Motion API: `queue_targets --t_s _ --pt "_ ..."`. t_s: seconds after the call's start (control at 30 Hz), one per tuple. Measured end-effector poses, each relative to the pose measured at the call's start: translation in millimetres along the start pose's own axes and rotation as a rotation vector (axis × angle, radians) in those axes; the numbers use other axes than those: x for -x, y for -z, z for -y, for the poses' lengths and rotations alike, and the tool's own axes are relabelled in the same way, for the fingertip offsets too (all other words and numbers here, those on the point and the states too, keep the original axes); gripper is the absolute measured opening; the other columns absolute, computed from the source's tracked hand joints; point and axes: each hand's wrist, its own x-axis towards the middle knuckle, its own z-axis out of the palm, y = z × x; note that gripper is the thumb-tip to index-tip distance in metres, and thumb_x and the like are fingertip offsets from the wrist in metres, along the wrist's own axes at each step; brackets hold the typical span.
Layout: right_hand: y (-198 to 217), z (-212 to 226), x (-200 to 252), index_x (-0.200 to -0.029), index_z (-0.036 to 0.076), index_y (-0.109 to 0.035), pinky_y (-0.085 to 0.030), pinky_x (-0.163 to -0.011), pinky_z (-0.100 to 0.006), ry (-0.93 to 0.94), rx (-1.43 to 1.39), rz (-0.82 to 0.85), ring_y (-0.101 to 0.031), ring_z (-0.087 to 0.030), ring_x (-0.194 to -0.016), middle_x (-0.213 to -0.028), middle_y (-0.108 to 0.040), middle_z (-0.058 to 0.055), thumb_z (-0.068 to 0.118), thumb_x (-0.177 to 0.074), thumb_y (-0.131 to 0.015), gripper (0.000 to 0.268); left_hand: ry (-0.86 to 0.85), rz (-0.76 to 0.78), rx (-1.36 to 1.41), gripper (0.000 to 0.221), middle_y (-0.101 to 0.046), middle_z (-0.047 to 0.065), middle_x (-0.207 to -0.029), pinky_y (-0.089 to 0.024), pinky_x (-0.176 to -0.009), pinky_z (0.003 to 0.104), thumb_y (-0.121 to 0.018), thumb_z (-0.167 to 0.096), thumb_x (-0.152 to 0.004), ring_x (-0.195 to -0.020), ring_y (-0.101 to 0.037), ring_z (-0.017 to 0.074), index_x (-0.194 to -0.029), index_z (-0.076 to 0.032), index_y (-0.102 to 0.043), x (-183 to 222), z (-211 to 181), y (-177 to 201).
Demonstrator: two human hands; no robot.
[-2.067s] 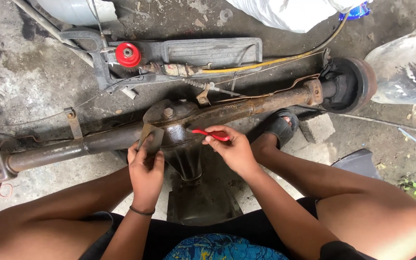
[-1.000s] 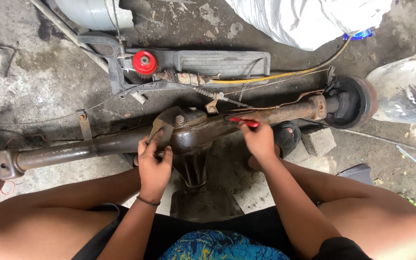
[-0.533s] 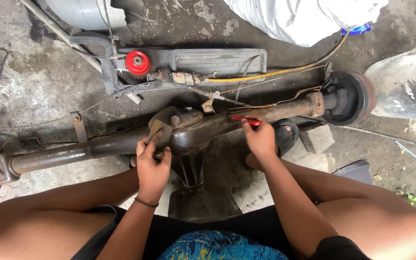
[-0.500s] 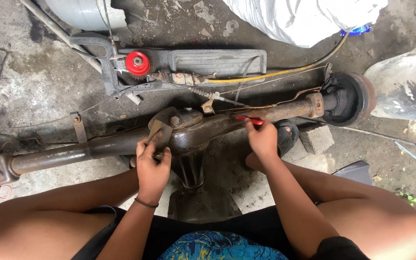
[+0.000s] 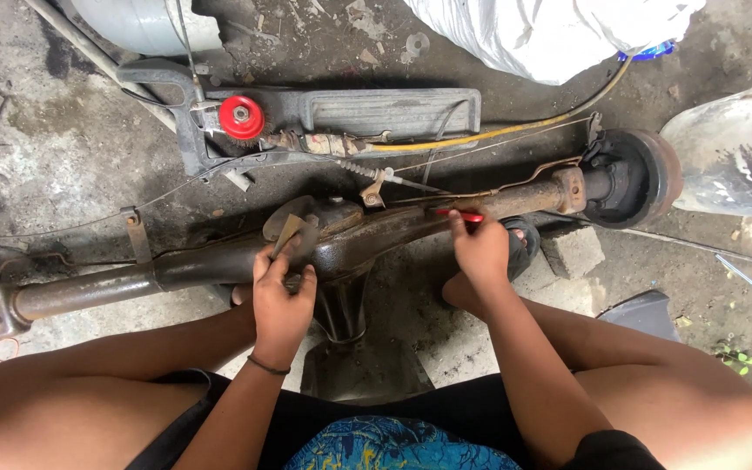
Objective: Cleaning and marking a metal axle housing using sandpaper and a marker
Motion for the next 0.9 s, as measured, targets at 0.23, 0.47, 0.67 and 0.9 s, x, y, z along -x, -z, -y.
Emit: queue_targets --t_s 0.23,0.47,0.67,0.9 --pt "-24 10 26 -0.106 0.008 -0.080 -0.055 -0.087 -0.036 0.080 -0.544 0.145 -0.069 -0.022 -0.089 -0.088 -0.076 -0.016 0.017 -0.094 -0.076 0.016 -0.026 0.003 -0.009 0.048 -0.055 0.015 -0.124 -0.050 -0.104 0.047 -0.071 -0.006 -0.087 -0.116 -0.063 0.0375 -0.134 -0.014 -0.071 0 -6 -7" --pt "-12 -43 -5 -0.104 0.027 -0.081 -0.054 -0.087 -0.040 -0.095 -0.211 -0.001 -0.073 -0.029 -0.096 -0.095 -0.077 -0.009 0.029 -0.090 -0.074 0.016 -0.058 0.044 0.006 0.046 -0.055 0.015 -0.126 -0.050 -0.104 0.048 -0.069 -0.007 -0.088 -0.117 -0.064 0.0380 -0.134 -0.014 -0.071 1 -18 -11" --pt "16 -1 31 -0.110 0.019 -0.080 -0.054 -0.087 -0.043 0.009 -0.282 -0.018 -0.071 -0.038 -0.097 -0.098 -0.075 -0.019 0.015 -0.087 -0.069 0.026 -0.043 0.042 -0.006 0.048 -0.055 0.014 -0.128 -0.051 -0.105 0.045 -0.070 -0.006 -0.087 -0.119 -0.063 0.0356 -0.134 -0.015 -0.070 2 -18 -9" --pt "-22 -6 46 -0.111 0.016 -0.081 -0.054 -0.086 -0.042 0.028 -0.468 0.180 -0.071 -0.035 -0.093 -0.098 -0.077 -0.020 0.013 -0.084 -0.068 0.030 0.038 0.055 -0.112 0.049 -0.051 0.006 -0.136 -0.044 -0.108 0.044 -0.072 -0.017 -0.090 -0.113 -0.066 0.0258 -0.138 -0.025 -0.068 6 -1 -1"
